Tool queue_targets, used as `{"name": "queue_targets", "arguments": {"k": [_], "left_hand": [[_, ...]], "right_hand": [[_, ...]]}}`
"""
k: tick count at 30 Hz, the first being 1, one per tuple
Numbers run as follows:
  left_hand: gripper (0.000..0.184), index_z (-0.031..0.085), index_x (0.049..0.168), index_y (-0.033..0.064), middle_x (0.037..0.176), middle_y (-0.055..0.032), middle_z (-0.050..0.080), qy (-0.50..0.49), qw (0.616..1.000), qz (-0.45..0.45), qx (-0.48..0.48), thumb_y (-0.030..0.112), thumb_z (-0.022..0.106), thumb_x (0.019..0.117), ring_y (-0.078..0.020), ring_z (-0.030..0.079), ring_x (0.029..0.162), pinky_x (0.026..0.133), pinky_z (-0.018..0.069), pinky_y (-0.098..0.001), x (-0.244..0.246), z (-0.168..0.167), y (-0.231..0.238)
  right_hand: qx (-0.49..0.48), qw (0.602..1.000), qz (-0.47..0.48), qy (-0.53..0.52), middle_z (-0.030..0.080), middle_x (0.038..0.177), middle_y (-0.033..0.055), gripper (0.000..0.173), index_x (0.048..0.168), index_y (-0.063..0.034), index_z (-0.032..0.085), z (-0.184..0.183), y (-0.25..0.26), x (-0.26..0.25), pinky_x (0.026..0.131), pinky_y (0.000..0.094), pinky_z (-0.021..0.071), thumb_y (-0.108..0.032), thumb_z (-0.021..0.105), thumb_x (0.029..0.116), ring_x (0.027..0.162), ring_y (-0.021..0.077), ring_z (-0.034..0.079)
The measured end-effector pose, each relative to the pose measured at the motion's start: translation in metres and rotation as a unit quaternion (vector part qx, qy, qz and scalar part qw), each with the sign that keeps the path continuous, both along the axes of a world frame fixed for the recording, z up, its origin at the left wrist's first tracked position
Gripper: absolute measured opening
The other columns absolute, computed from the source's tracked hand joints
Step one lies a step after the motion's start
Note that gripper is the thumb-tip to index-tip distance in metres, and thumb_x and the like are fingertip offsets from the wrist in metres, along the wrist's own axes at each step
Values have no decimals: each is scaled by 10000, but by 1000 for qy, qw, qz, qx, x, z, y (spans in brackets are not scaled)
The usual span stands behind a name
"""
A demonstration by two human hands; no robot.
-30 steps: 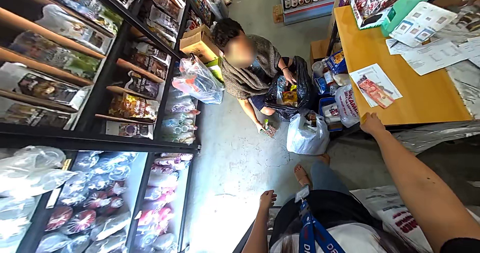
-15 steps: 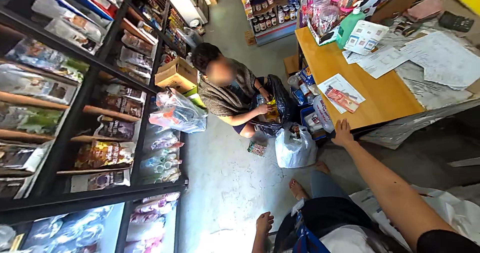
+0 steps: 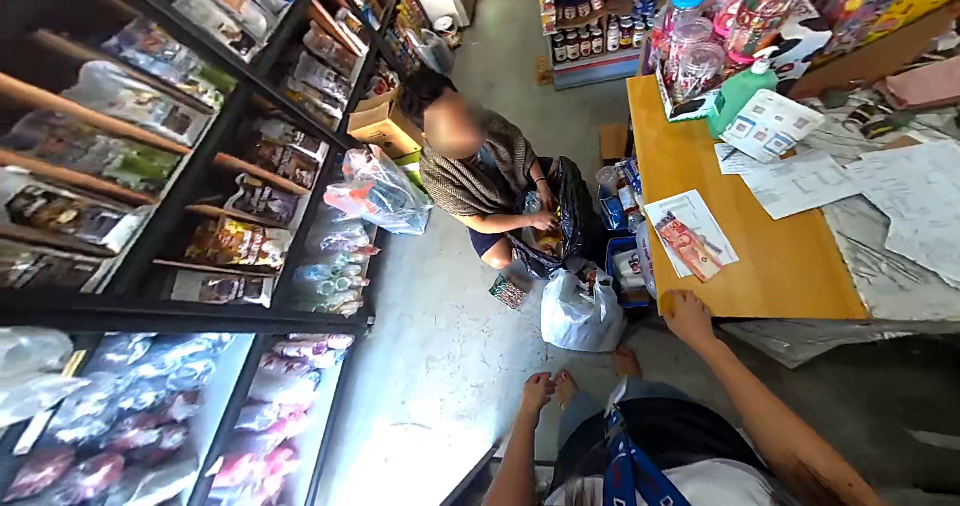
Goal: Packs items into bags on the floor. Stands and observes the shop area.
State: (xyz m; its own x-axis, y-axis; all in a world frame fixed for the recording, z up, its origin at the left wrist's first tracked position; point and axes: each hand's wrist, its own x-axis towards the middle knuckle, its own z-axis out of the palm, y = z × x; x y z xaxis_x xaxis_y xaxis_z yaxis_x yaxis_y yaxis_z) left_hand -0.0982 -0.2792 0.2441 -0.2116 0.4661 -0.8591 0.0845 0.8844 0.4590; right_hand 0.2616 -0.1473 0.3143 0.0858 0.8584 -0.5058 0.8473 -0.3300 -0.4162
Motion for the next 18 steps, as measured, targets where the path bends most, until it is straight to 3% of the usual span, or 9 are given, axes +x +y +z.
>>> {"name": "queue_targets", "arguments": {"k": [2, 6, 9, 11, 14, 18], "left_hand": [[385, 553, 1372, -29, 1227, -226, 682, -5, 1000, 14, 9, 230, 420, 1120, -303, 681, 1081, 930, 530, -463, 16, 0, 2], [379, 567, 1350, -48, 1197, -227, 685, 8, 999, 42, 9, 213, 418, 1120, -280, 680, 1042, 921, 532, -435, 36, -12, -29], [383, 570, 1334, -79, 1165, -227, 687, 23, 991, 127, 29, 184, 390, 1124, -227, 665, 977, 872, 525, -380, 40, -20, -61], [384, 563, 1337, -73, 1159, -231, 681, 22, 984, 176, 4, 204, 406, 1122, -241, 664, 968, 868, 529, -400, 38, -20, -71], [387, 563, 1344, -57, 1194, -242, 676, 23, 985, 165, -51, 228, 437, 1115, -279, 672, 1017, 886, 526, -425, 33, -16, -86], [381, 559, 1345, -58, 1181, -238, 675, 25, 986, 140, -88, 223, 444, 1113, -264, 667, 967, 851, 526, -404, 33, -18, -97]], "right_hand": [[77, 995, -57, 30, 483, 1470, 315, 489, 1459, 45, 485, 12, 10, 18, 1136, 626, 359, -191, 536, 1034, 1378, 480, 461], [179, 975, -127, 22, 319, 1589, 324, 693, 1536, 33, 379, 19, 28, 54, 1131, 643, 357, -166, 683, 946, 1423, 528, 375], [148, 983, -110, -2, 142, 1665, 314, 975, 1611, 5, 230, 1, 38, 82, 1192, 651, 258, -317, 796, 886, 1507, 527, 227], [117, 988, -102, -14, 84, 1678, 306, 1111, 1627, 2, 157, -12, 43, 93, 1220, 643, 196, -433, 820, 850, 1540, 503, 152], [79, 991, -102, -18, 73, 1688, 284, 1154, 1633, 1, 94, -27, 44, 95, 1235, 634, 138, -514, 783, 863, 1563, 455, 111], [90, 989, -113, -21, 81, 1697, 256, 1125, 1630, 12, 106, -37, 42, 83, 1237, 639, 83, -515, 760, 882, 1573, 427, 96]]}}
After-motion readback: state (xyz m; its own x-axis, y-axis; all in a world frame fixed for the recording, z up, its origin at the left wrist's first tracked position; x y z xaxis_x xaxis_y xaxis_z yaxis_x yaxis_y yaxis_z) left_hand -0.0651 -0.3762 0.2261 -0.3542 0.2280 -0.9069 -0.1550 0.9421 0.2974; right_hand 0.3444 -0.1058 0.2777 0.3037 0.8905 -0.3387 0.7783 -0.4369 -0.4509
